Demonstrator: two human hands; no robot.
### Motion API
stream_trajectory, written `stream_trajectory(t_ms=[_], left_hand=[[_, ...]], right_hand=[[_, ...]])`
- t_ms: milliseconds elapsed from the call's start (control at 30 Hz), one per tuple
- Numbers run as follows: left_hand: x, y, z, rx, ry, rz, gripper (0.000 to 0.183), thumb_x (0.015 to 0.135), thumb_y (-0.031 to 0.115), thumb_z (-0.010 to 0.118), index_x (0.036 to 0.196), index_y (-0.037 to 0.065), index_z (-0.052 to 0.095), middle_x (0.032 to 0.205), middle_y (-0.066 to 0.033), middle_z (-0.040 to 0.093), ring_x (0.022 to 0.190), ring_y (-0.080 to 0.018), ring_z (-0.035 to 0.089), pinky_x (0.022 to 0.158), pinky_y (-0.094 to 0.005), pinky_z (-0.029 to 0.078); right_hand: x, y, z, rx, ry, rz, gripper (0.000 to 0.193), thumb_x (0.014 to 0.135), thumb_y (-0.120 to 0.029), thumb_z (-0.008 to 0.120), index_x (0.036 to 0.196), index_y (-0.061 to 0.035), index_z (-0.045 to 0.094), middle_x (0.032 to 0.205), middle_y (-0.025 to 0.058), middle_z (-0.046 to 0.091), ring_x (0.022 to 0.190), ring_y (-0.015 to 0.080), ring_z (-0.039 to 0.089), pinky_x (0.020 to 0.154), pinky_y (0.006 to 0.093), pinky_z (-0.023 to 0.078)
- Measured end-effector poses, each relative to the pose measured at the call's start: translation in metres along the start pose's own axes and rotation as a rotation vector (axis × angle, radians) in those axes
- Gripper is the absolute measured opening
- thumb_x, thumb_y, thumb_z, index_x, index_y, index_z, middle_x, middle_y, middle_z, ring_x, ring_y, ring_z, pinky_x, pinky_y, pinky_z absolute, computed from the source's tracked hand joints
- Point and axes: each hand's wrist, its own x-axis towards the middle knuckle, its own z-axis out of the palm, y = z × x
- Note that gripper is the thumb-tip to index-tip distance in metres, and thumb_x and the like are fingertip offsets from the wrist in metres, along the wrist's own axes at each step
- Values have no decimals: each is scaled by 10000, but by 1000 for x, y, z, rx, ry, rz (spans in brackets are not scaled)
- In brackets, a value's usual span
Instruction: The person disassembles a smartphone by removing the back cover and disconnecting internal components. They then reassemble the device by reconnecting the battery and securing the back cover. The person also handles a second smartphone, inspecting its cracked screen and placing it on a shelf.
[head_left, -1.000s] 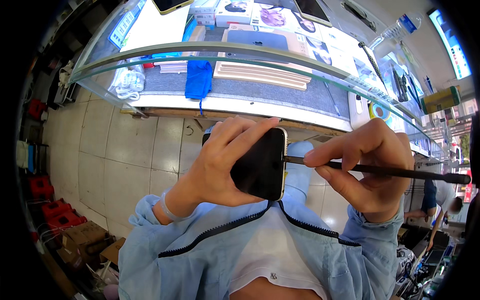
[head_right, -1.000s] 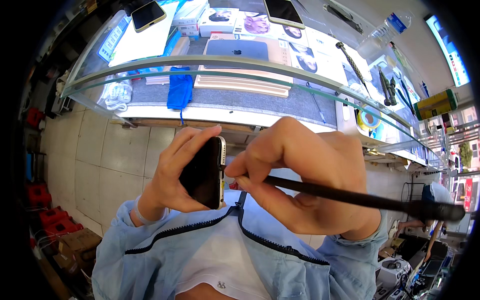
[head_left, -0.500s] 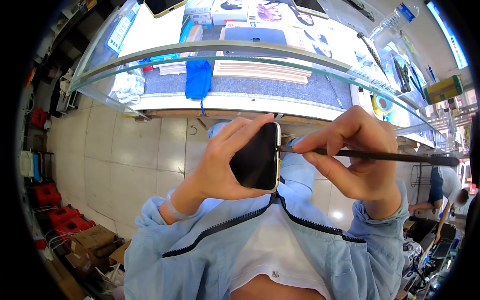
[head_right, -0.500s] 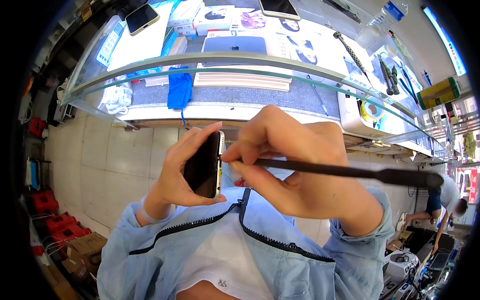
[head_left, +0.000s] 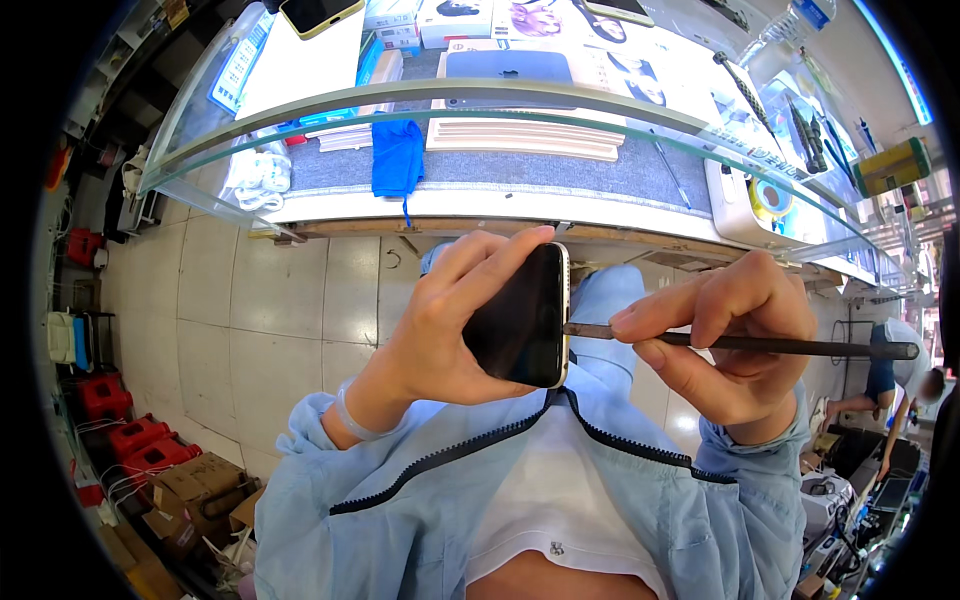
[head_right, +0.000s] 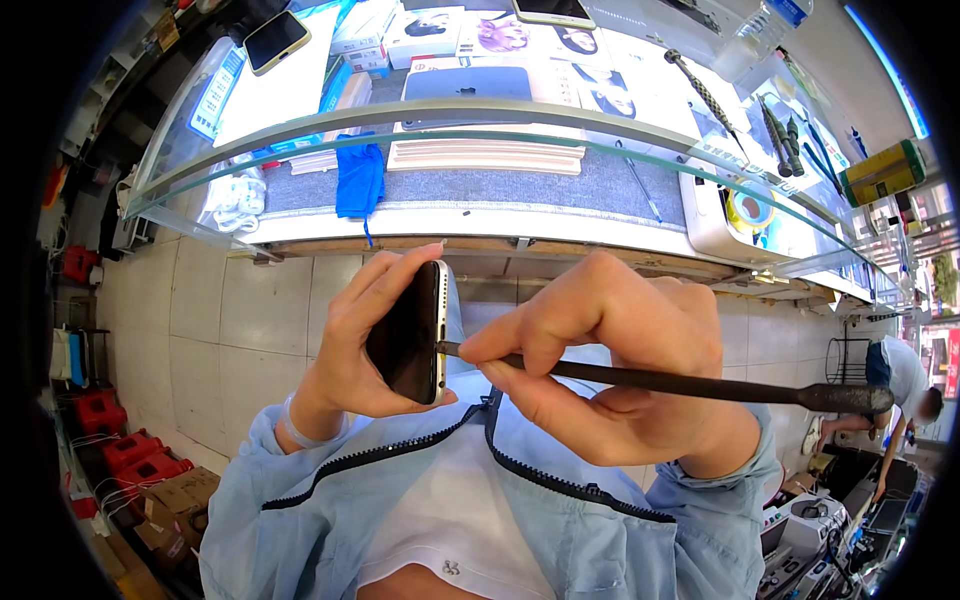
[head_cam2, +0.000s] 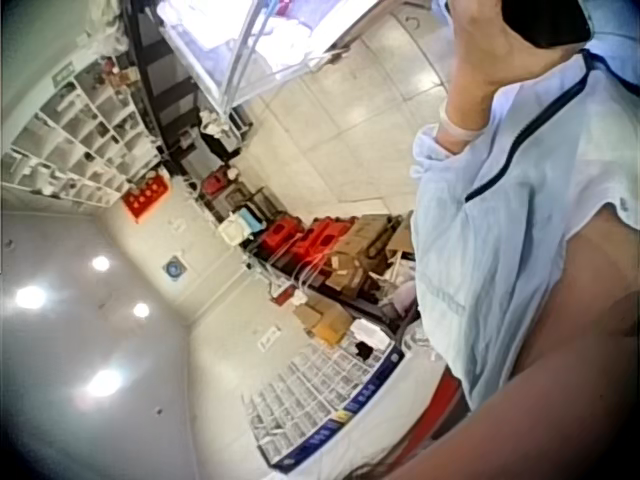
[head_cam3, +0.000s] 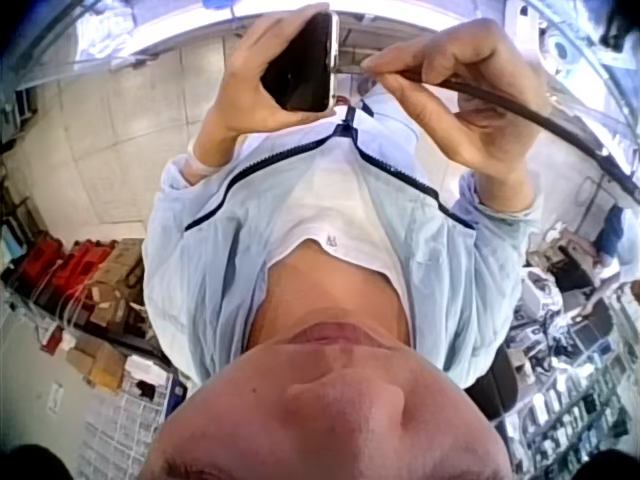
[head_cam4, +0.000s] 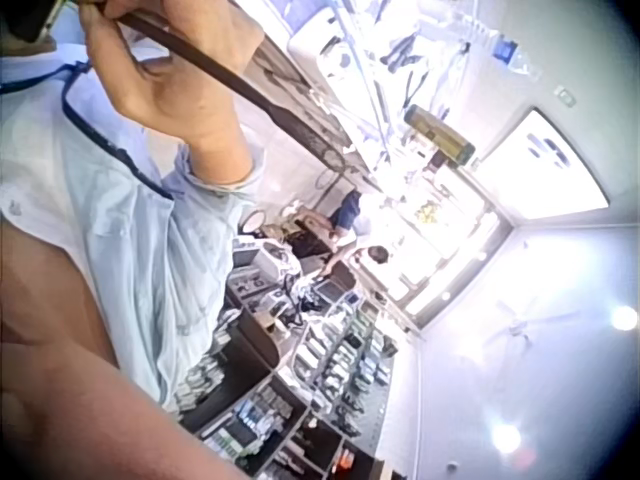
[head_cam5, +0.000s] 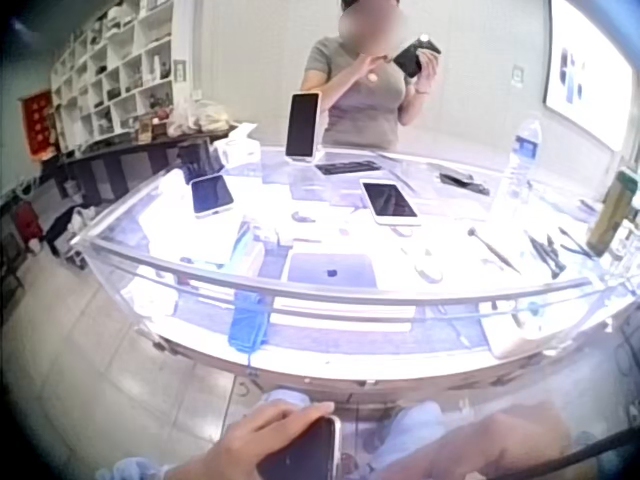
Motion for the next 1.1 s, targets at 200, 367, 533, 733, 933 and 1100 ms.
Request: stream_trajectory(t_ms=[200,367,533,733,933,1100], left_hand=[[0,1,0,26,-10,-7,881,475,212,822,1265,7,492,989,-114,559,862,-257,546,780,-331,413],[0,0,0,22,-16,1,869,484,215,818,1263,10,494,984,-111,559,862,-254,547,775,-328,413],[1,-1,-1,3,-23,4,861,488,206,810,1261,2,490,984,-114,562,865,-257,551,778,-328,413],[-1,-7,-1,106,35,12,882,506,212,810,1258,-76,450,970,-142,525,822,-224,523,728,-288,428],[4,-7,7,338,225,28,856,500,184,813,1258,-20,472,946,-111,507,826,-222,503,717,-296,396],[4,-15,22,559,466,64,766,506,219,813,1205,50,549,955,-83,525,851,-239,493,737,-352,333]], right_hand=[[7,-4,-4,-56,-107,-40,199,677,64,697,690,-32,524,695,83,646,654,168,678,565,220,513],[17,-14,-13,-175,-328,-33,292,680,100,681,722,-25,420,772,214,667,727,225,686,625,273,552],[16,-8,-12,-133,-329,-102,297,685,94,685,728,-24,416,758,202,669,717,224,685,608,277,549],[1,14,-1,279,83,32,78,798,61,576,783,-1,532,873,121,652,735,142,649,654,255,522],[-16,53,25,483,82,377,234,847,-2,586,1079,30,590,911,120,653,756,121,632,683,239,509],[-13,52,42,245,71,338,165,812,-95,684,923,23,660,777,93,669,704,110,640,607,222,497]])
